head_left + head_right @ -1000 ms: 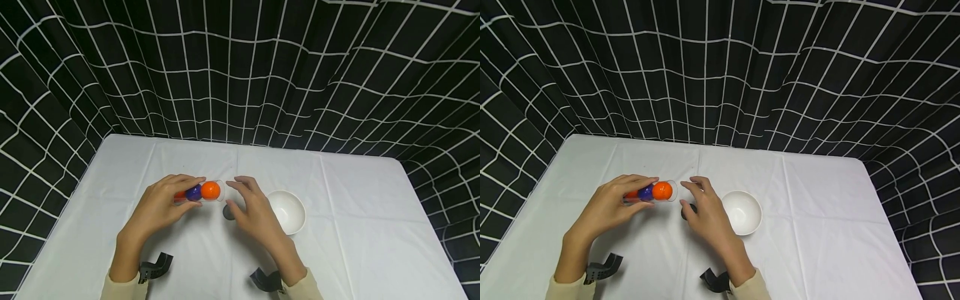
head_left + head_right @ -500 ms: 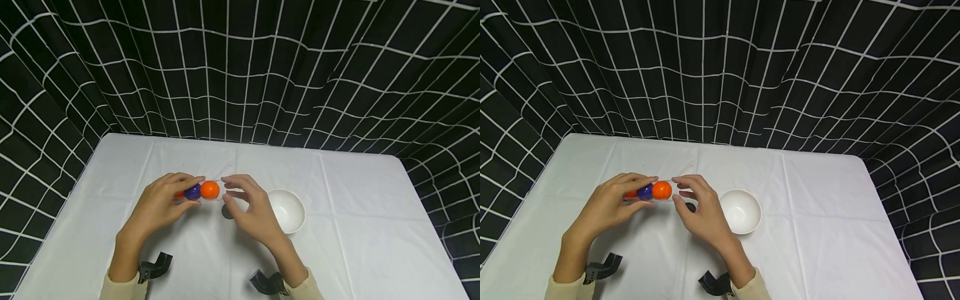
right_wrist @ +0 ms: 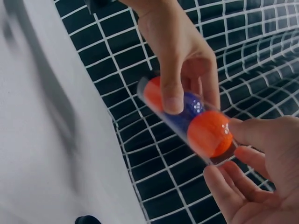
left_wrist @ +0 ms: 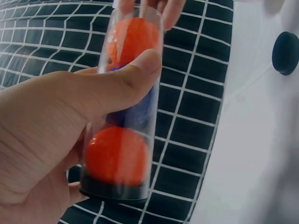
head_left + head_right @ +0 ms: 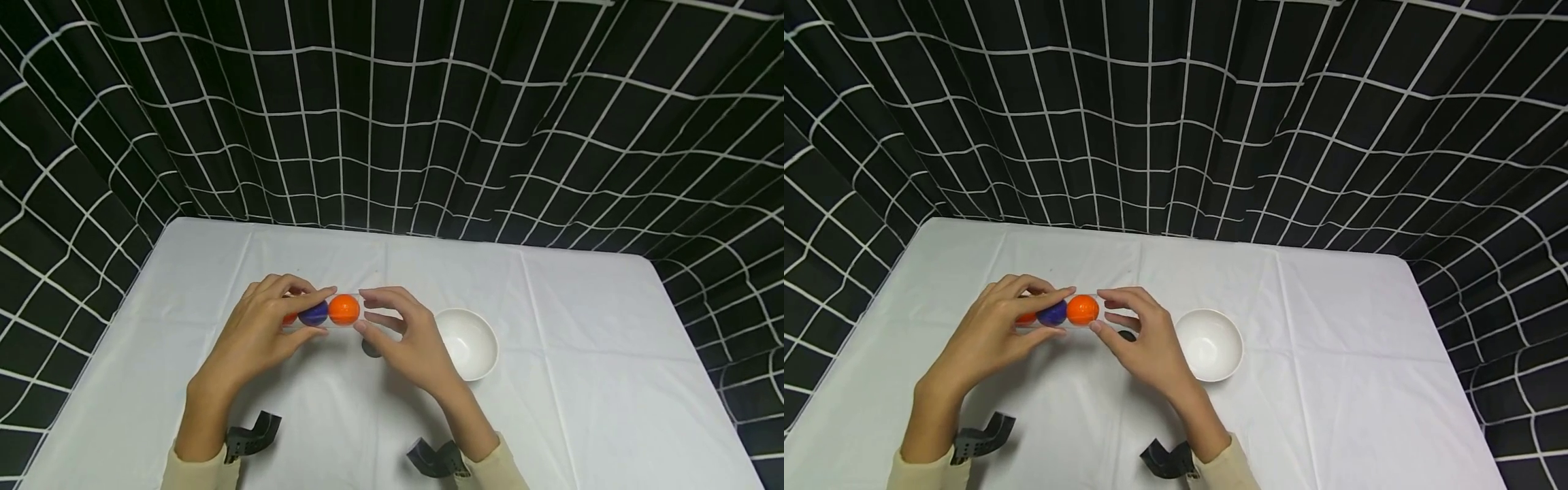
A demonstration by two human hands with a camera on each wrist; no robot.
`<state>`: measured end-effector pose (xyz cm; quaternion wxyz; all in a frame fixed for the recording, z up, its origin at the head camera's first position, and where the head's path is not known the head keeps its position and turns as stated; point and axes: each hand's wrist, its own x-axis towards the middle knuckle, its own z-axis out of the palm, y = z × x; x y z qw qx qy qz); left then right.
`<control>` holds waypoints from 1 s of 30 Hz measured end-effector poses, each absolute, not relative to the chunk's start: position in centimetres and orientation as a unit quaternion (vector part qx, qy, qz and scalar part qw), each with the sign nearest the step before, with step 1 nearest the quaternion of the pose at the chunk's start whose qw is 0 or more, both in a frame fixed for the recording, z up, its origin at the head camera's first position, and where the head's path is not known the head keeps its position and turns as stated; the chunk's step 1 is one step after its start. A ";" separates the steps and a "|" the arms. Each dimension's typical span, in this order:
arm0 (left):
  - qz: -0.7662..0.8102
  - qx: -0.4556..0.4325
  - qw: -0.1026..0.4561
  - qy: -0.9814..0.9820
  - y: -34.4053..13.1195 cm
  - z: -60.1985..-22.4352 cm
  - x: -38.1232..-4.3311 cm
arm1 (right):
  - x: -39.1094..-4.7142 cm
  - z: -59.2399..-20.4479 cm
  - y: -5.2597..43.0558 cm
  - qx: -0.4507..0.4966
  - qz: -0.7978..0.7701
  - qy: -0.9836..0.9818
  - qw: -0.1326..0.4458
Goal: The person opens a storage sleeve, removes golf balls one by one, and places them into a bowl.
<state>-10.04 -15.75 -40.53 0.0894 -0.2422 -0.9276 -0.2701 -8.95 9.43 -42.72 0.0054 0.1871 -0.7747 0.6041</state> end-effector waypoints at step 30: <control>-0.192 -0.272 0.219 -0.917 -15.2 -39.2 -9.2 | -9.7 -44.2 9.1 0.121 0.680 -0.719 -0.073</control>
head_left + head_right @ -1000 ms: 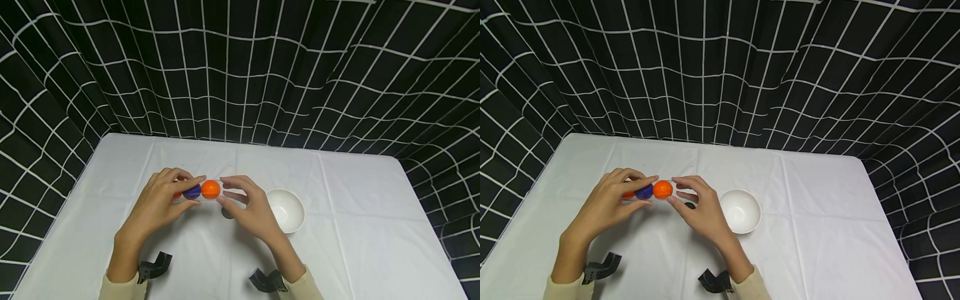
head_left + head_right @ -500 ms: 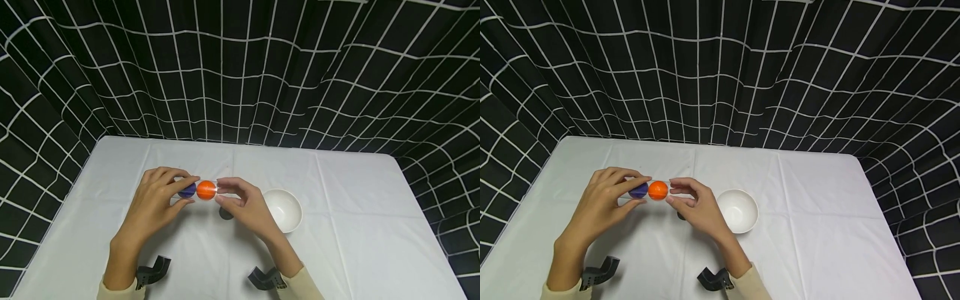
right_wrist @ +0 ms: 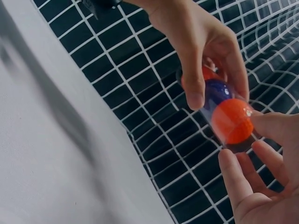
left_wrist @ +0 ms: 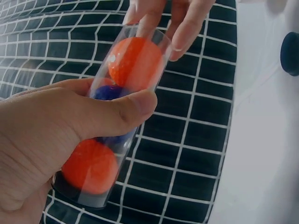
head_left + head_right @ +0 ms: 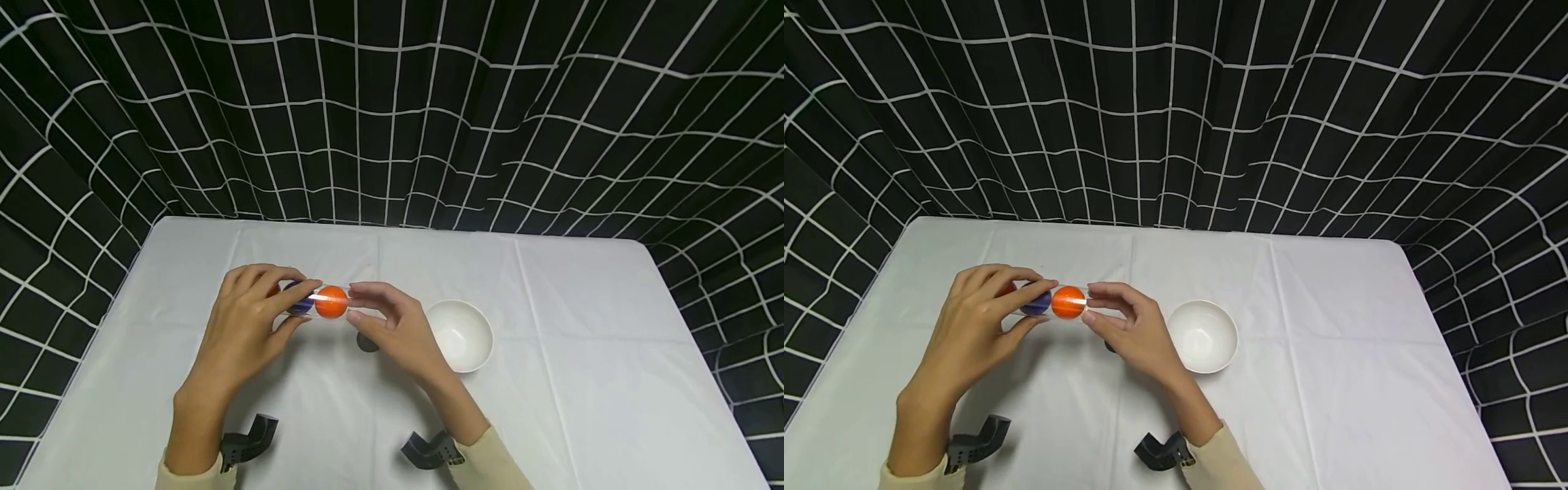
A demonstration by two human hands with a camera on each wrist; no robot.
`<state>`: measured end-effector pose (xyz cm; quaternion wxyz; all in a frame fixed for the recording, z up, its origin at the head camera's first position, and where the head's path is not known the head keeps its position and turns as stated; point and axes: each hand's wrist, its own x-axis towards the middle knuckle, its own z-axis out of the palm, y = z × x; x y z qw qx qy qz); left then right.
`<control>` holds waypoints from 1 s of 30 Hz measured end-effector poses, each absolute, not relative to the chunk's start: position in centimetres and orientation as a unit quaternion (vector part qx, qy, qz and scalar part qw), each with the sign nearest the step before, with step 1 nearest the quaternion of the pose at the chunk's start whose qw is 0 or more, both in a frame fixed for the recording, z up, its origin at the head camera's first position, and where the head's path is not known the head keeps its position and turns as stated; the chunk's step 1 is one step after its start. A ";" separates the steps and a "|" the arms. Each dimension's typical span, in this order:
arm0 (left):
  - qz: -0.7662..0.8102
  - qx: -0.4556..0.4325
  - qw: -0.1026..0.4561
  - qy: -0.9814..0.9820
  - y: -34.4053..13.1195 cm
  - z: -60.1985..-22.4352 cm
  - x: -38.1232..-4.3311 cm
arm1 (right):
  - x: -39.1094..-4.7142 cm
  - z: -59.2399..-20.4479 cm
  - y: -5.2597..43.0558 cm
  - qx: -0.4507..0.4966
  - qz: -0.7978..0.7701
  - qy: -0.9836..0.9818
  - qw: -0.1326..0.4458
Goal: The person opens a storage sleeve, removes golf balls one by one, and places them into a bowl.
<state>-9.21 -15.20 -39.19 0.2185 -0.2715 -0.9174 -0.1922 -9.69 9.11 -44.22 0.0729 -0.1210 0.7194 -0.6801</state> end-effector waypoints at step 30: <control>-0.307 -0.223 0.106 -0.919 -15.9 -40.3 -9.8 | -9.4 -42.0 11.8 -0.089 -0.669 0.736 0.040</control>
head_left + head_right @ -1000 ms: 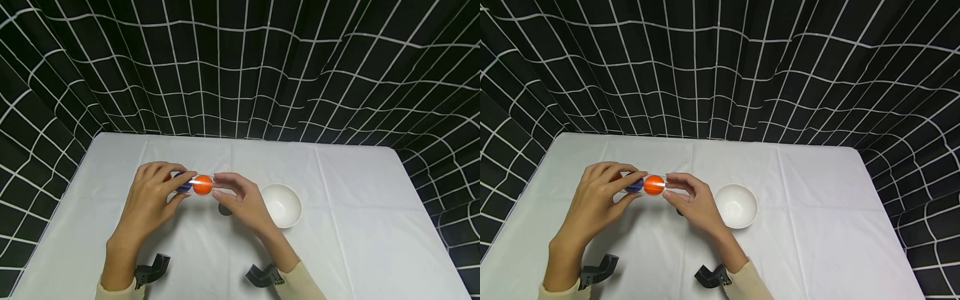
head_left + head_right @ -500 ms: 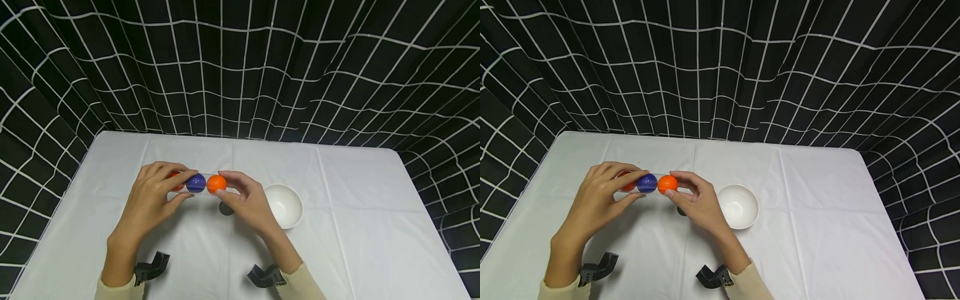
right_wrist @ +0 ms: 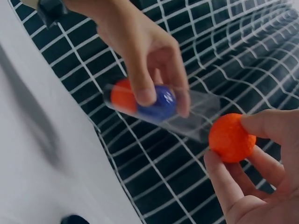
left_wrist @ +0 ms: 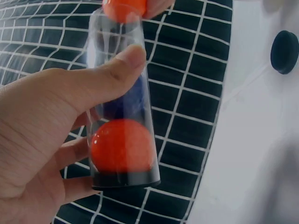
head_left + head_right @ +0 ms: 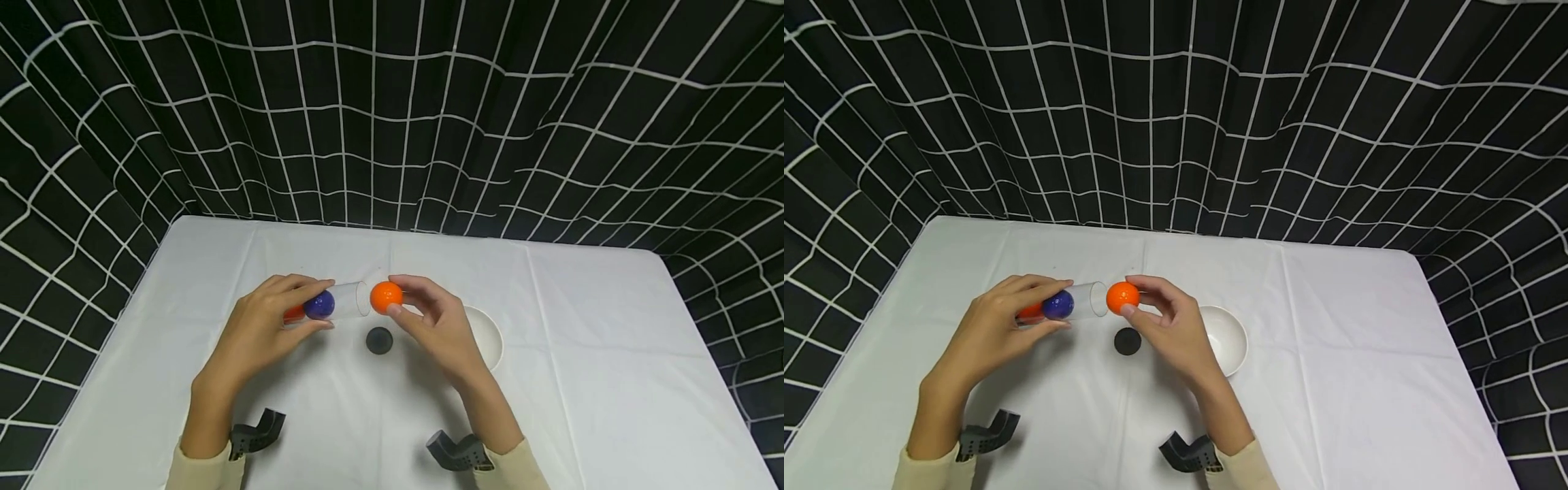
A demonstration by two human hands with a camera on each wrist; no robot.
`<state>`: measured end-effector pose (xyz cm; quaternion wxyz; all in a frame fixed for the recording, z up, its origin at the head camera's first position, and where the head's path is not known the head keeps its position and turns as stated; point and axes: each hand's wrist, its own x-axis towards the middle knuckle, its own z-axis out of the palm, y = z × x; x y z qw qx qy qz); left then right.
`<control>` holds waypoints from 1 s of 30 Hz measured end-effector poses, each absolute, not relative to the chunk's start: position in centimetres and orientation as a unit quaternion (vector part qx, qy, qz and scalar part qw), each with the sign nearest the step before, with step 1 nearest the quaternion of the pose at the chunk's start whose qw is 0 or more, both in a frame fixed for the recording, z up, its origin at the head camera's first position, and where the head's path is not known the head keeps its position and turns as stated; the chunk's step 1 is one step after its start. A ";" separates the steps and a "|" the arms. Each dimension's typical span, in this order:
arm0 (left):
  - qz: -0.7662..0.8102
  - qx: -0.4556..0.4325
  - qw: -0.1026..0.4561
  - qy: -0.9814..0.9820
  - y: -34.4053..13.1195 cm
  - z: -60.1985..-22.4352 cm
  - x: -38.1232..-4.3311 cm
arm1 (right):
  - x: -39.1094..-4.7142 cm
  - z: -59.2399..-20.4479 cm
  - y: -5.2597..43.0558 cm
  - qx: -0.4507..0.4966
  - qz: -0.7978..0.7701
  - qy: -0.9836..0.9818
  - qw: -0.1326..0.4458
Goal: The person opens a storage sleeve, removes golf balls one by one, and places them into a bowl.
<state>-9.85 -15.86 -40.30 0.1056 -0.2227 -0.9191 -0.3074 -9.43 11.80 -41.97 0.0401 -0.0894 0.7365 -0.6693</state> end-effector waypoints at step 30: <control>-0.333 -0.226 0.125 -0.907 -15.4 -40.7 -9.9 | -8.3 -41.8 21.4 -0.091 -0.618 0.780 0.041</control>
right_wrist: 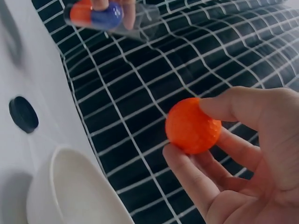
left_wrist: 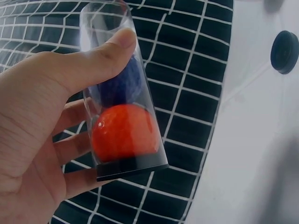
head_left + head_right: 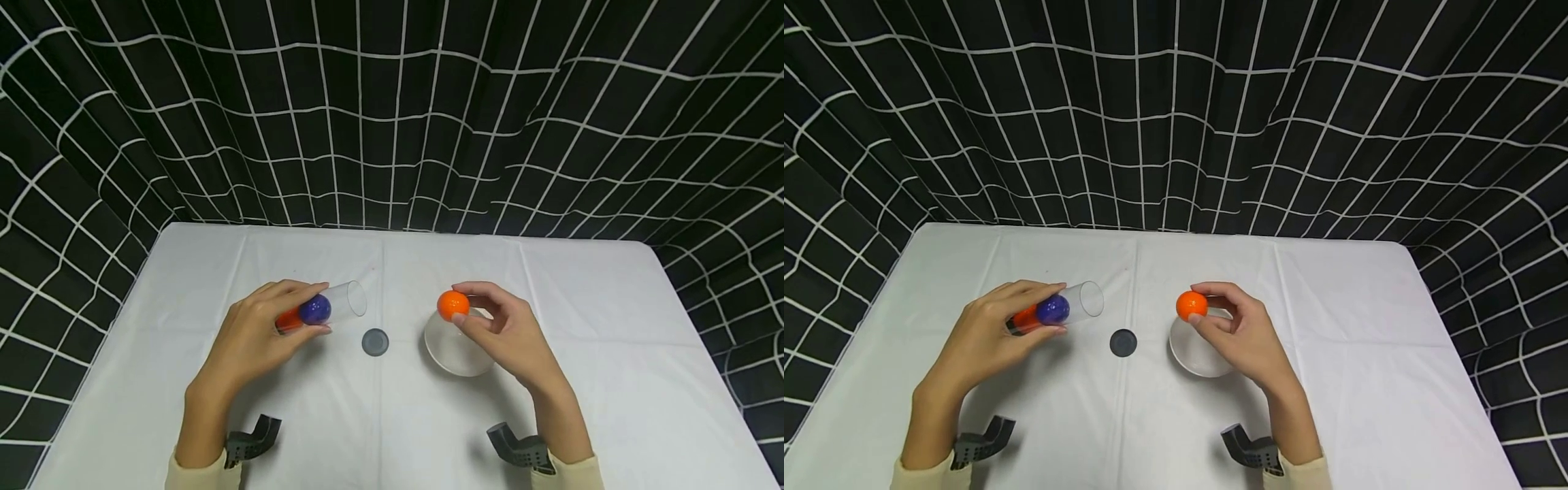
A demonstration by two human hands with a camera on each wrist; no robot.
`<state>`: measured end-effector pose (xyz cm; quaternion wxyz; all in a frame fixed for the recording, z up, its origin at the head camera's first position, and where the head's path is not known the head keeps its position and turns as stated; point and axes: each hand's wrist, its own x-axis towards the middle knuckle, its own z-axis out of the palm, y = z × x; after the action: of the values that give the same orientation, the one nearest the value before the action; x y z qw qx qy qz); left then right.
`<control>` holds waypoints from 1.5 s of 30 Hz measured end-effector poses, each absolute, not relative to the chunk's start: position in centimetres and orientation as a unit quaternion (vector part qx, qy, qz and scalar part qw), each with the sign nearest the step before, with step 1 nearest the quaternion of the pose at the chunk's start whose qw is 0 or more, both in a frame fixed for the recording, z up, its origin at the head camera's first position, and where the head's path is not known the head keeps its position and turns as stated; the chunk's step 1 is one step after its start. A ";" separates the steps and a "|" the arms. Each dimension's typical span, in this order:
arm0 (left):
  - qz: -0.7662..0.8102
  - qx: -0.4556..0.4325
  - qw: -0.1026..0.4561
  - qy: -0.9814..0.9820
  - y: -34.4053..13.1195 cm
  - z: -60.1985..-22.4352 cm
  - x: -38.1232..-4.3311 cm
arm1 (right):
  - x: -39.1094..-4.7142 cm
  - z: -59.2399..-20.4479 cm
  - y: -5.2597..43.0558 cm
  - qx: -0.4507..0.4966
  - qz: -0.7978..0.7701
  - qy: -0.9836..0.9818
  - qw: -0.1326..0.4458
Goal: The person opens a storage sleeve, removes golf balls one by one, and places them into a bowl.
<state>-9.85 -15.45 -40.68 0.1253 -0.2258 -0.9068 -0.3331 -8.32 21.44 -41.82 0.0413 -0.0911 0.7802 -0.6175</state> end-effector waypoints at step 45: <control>-0.324 -0.236 0.091 -0.912 -15.1 -40.8 -10.1 | -8.6 -43.6 22.2 -0.148 -0.389 0.909 0.027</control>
<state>-10.07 -15.08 -40.83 0.0908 -0.2364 -0.9116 -0.3238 -8.61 22.22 -43.58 0.0268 -0.1478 0.9089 -0.3891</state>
